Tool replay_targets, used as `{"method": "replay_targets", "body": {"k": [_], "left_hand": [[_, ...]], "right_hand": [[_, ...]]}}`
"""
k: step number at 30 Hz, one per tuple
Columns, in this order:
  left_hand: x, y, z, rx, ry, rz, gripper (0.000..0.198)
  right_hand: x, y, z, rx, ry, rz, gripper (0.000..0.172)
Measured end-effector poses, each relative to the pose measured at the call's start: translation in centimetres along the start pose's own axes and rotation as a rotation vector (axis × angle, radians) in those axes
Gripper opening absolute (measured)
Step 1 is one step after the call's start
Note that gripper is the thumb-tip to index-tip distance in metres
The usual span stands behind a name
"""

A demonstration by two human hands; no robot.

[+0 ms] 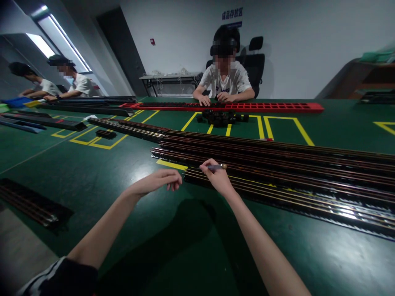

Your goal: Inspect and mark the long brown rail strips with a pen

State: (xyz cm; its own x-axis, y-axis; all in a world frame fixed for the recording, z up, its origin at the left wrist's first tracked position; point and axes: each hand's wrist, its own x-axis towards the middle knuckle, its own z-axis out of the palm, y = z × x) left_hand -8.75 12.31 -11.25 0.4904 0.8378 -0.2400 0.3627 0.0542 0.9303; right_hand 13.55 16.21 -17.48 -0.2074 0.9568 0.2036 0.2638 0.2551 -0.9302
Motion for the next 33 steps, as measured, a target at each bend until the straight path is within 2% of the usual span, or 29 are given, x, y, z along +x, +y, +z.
{"method": "replay_targets", "body": {"k": [3,5,7,8,11,14,17,22,28,33], "left_hand": [[3.9,-1.1,0.1,0.011,0.477,-0.035,0.022],[6.1,-2.3,0.8,-0.006,0.745,-0.042,0.022],[7.5,-3.5,1.8,0.004,0.932,-0.005,0.022],[7.9,-4.0,2.3,0.012,0.991,0.01,0.023],[7.8,-5.2,3.7,0.076,1.03,0.005,0.021],[7.2,-5.9,4.5,0.179,1.003,0.011,0.02],[7.0,-6.2,4.8,0.314,0.973,-0.016,0.021],[7.3,-6.2,4.9,0.615,0.895,-0.079,0.034],[7.2,-6.1,4.9,0.686,0.818,-0.118,0.041],[7.2,-6.2,4.8,0.714,0.812,-0.148,0.039]], "right_hand": [[0.4,-0.1,-0.1,0.005,-0.001,-0.01,0.025],[0.7,-0.1,-0.1,0.02,0.006,-0.004,0.026],[1.1,-0.1,-0.1,0.022,0.002,0.003,0.027],[1.2,0.0,-0.1,0.014,-0.001,0.008,0.027],[1.6,0.0,-0.1,-0.026,-0.006,0.022,0.028],[1.9,-0.1,-0.3,-0.038,-0.011,0.023,0.031],[2.2,0.0,-0.3,-0.019,-0.017,0.017,0.031],[2.5,0.4,0.1,0.103,-0.056,0.012,0.031],[2.1,0.6,0.2,0.155,-0.097,0.021,0.026],[2.0,0.7,0.3,0.168,-0.123,0.014,0.025]]}}
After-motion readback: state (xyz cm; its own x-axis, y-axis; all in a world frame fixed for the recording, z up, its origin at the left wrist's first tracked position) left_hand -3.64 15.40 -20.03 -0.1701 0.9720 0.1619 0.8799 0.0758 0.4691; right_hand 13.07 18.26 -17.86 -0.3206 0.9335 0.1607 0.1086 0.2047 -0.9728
